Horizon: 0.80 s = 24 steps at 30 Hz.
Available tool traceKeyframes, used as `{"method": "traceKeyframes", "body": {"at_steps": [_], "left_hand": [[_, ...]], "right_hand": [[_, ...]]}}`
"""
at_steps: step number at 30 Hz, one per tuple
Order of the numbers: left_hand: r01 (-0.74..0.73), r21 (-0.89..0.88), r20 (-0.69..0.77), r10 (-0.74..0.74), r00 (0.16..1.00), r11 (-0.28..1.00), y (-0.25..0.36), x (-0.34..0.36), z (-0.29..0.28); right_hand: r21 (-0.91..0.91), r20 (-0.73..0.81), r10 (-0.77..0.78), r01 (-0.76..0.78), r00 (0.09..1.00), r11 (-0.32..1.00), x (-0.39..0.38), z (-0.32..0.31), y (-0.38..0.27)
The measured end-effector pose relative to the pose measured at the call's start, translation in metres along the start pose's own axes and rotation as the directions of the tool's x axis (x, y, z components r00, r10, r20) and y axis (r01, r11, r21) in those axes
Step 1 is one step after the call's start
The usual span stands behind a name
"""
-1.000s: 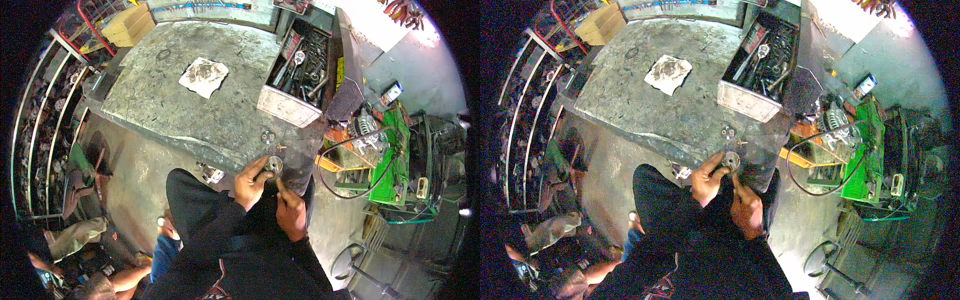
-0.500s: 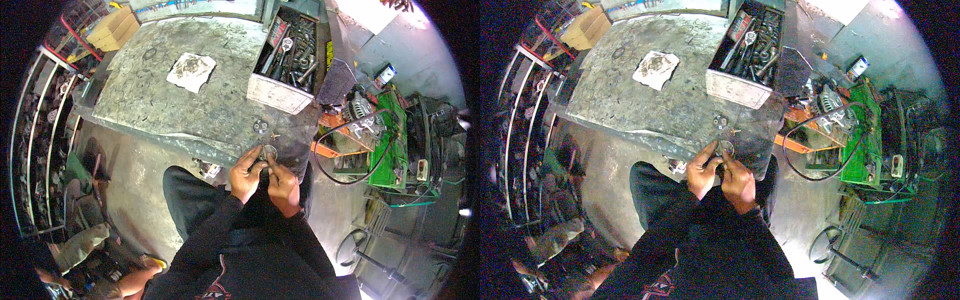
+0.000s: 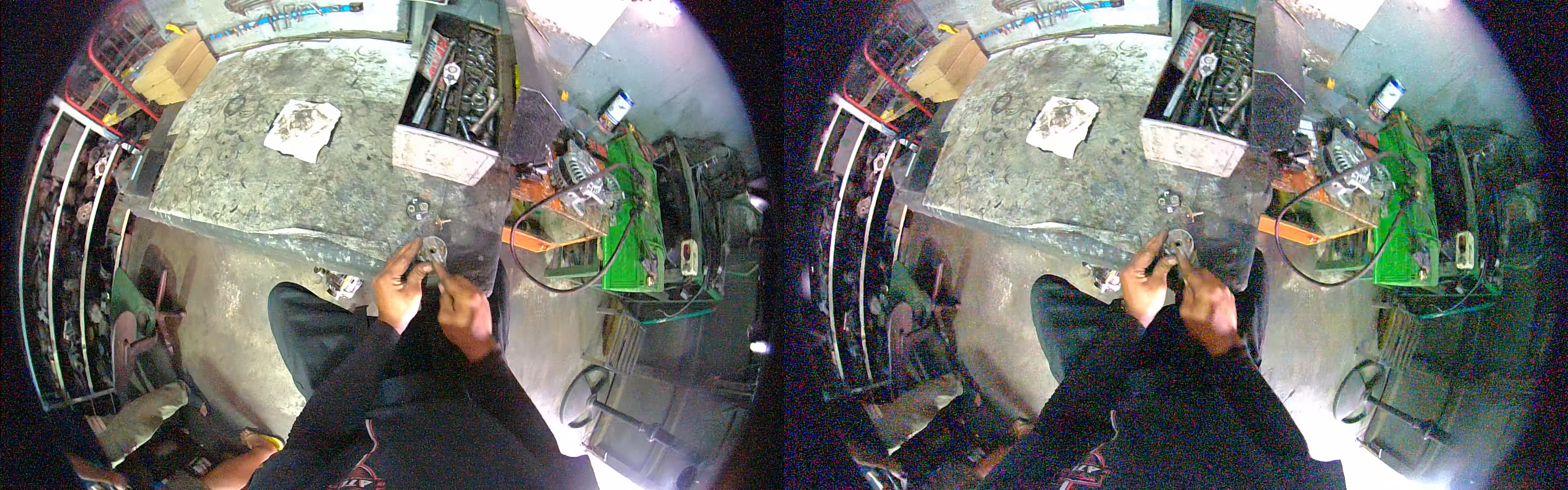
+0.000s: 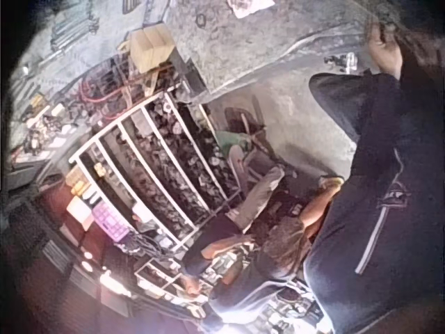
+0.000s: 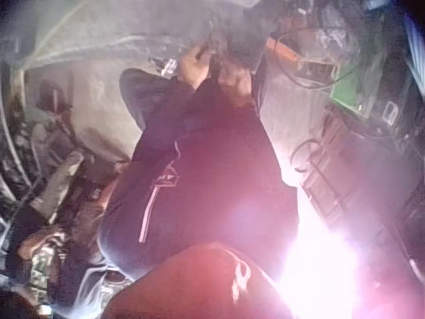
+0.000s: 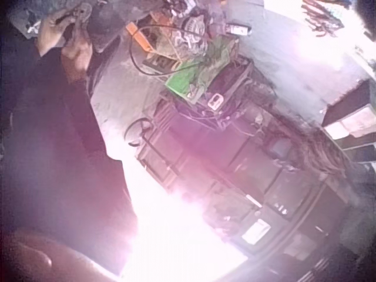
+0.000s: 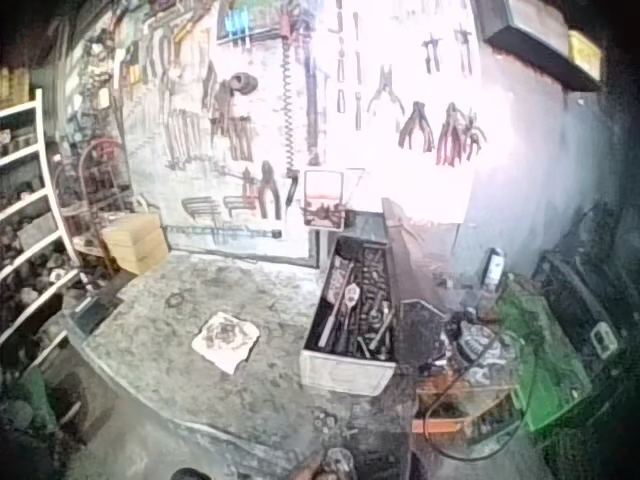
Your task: The person uses a small metal tool to scrape and clean the interior of a cylindrical mechanical part held in their left hand. They rotate the part to access different areas and continue scraping the inner surface throughout the clip.
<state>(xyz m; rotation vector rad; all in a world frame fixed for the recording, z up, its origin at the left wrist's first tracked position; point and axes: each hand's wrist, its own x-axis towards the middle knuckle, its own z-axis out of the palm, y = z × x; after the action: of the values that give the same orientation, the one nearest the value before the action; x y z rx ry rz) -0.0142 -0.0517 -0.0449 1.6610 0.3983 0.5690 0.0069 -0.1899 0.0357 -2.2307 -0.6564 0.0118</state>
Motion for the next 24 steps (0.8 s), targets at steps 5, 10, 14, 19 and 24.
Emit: {"method": "traceKeyframes", "body": {"at_steps": [5,10,14,19,24], "left_hand": [[0.003,0.044,0.005,-0.003,1.000,0.999,0.009,0.004,-0.007],[0.009,0.025,0.015,-0.010,1.000,1.000,0.014,0.005,-0.005],[0.069,0.005,0.026,-0.069,0.997,0.998,0.004,0.005,-0.007],[0.093,-0.005,0.007,-0.092,0.996,0.996,0.015,0.004,-0.003],[0.112,0.050,0.031,-0.113,0.993,0.993,0.027,0.003,-0.007]], "right_hand": [[-0.102,-0.021,-0.081,0.078,0.997,0.992,-0.007,-0.004,0.001],[0.043,-0.001,0.014,-0.014,1.000,0.999,0.022,0.009,0.004],[0.037,0.063,0.083,-0.086,0.995,0.996,-0.004,-0.013,-0.009],[0.030,-0.038,-0.016,0.017,0.999,0.999,0.025,0.012,0.004],[-0.025,0.065,0.109,-0.107,0.992,0.994,-0.019,-0.013,-0.003]]}}
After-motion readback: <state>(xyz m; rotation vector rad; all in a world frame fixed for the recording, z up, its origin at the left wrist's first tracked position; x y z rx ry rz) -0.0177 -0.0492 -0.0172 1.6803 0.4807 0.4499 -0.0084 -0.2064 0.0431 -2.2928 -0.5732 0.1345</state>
